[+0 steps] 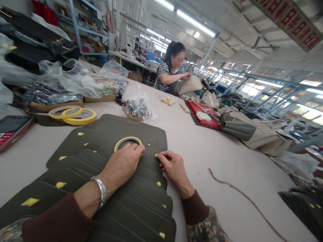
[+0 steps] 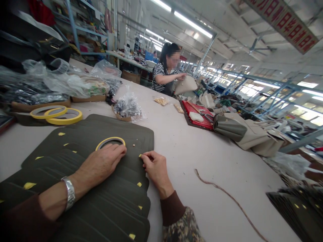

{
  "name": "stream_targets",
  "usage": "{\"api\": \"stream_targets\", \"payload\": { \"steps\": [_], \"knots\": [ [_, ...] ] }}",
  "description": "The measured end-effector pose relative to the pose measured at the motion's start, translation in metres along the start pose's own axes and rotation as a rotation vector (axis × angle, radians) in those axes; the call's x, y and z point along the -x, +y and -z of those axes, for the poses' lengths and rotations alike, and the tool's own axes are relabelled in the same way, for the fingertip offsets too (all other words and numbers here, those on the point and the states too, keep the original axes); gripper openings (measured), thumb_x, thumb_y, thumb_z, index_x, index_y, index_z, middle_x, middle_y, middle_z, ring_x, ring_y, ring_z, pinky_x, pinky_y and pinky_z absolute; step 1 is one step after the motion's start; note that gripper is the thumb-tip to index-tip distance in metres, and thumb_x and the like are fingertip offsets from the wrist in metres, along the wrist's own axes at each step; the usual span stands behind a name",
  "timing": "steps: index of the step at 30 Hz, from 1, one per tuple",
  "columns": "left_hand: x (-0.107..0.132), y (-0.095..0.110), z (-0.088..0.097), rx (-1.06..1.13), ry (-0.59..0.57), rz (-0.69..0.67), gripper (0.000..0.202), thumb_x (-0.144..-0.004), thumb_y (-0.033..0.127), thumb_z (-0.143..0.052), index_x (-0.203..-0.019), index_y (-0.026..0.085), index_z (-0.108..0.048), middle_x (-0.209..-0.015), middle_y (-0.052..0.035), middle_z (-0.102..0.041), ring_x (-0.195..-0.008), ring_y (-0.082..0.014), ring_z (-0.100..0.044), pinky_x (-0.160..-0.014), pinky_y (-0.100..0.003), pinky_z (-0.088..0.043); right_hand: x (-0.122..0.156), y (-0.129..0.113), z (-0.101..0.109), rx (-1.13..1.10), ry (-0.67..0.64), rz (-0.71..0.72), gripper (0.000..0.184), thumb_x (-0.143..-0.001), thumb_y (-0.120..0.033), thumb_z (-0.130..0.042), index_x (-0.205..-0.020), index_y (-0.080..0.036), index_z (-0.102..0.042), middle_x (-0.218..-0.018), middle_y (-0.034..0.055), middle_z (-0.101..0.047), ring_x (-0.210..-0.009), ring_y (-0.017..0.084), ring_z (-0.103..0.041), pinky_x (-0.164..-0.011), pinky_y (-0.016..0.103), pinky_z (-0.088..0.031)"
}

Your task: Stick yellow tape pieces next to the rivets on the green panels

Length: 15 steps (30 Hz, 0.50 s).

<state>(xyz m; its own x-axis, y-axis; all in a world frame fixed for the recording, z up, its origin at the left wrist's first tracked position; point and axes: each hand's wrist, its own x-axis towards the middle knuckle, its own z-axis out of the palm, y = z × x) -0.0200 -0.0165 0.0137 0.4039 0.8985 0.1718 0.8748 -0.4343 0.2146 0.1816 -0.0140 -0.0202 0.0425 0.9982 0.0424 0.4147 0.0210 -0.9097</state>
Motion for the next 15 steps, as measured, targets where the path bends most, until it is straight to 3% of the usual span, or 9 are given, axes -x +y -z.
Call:
{"api": "stream_targets", "payload": {
  "steps": [3,7,9,12,15],
  "knots": [
    [-0.003,-0.004,0.002,-0.010,0.011,0.050,0.023,-0.098,0.018,-0.037,-0.103,0.018,-0.058,-0.103,-0.0094,-0.066,-0.103,-0.0253,-0.057,-0.084,-0.037,-0.049,-0.002,-0.003,-0.004,0.224,0.053,0.170,0.017,-0.084,-0.029,-0.063,-0.075,-0.019,-0.073,-0.065,0.0014,-0.070,-0.059,0.015,-0.063,-0.057,0.024,-0.047],
    [-0.005,-0.006,0.002,-0.020,0.021,0.055,0.024,-0.097,0.017,-0.037,-0.105,0.017,-0.060,-0.106,-0.0104,-0.066,-0.103,-0.0261,-0.057,-0.085,-0.038,-0.049,-0.007,-0.013,-0.004,0.445,0.021,0.217,0.015,-0.085,-0.023,-0.062,-0.075,-0.021,-0.073,-0.067,0.0006,-0.069,-0.061,0.015,-0.062,-0.062,0.026,-0.046],
    [-0.006,-0.008,0.000,-0.016,0.045,0.042,0.024,-0.097,0.017,-0.037,-0.104,0.017,-0.060,-0.105,-0.0107,-0.067,-0.102,-0.0262,-0.056,-0.085,-0.038,-0.048,-0.009,-0.018,-0.002,0.521,0.006,0.313,0.013,-0.087,-0.021,-0.061,-0.084,-0.021,-0.074,-0.077,0.0026,-0.070,-0.071,0.017,-0.063,-0.070,0.028,-0.048],
    [-0.007,-0.011,-0.002,-0.011,0.068,0.018,0.024,-0.096,0.017,-0.038,-0.103,0.017,-0.060,-0.104,-0.0105,-0.066,-0.100,-0.0253,-0.056,-0.086,-0.038,-0.046,-0.013,-0.019,-0.002,0.552,-0.020,0.538,0.021,-0.091,-0.015,-0.054,-0.101,-0.021,-0.072,-0.097,0.0073,-0.070,-0.094,0.020,-0.062,-0.088,0.033,-0.047],
    [-0.008,-0.013,-0.004,-0.020,0.069,0.005,0.023,-0.097,0.018,-0.037,-0.103,0.018,-0.060,-0.102,-0.0095,-0.066,-0.097,-0.0244,-0.056,-0.085,-0.038,-0.045,-0.023,-0.014,-0.008,0.477,0.043,0.501,0.022,-0.092,-0.016,-0.051,-0.104,-0.020,-0.070,-0.097,0.0079,-0.070,-0.094,0.020,-0.062,-0.088,0.034,-0.048]
  ]
}}
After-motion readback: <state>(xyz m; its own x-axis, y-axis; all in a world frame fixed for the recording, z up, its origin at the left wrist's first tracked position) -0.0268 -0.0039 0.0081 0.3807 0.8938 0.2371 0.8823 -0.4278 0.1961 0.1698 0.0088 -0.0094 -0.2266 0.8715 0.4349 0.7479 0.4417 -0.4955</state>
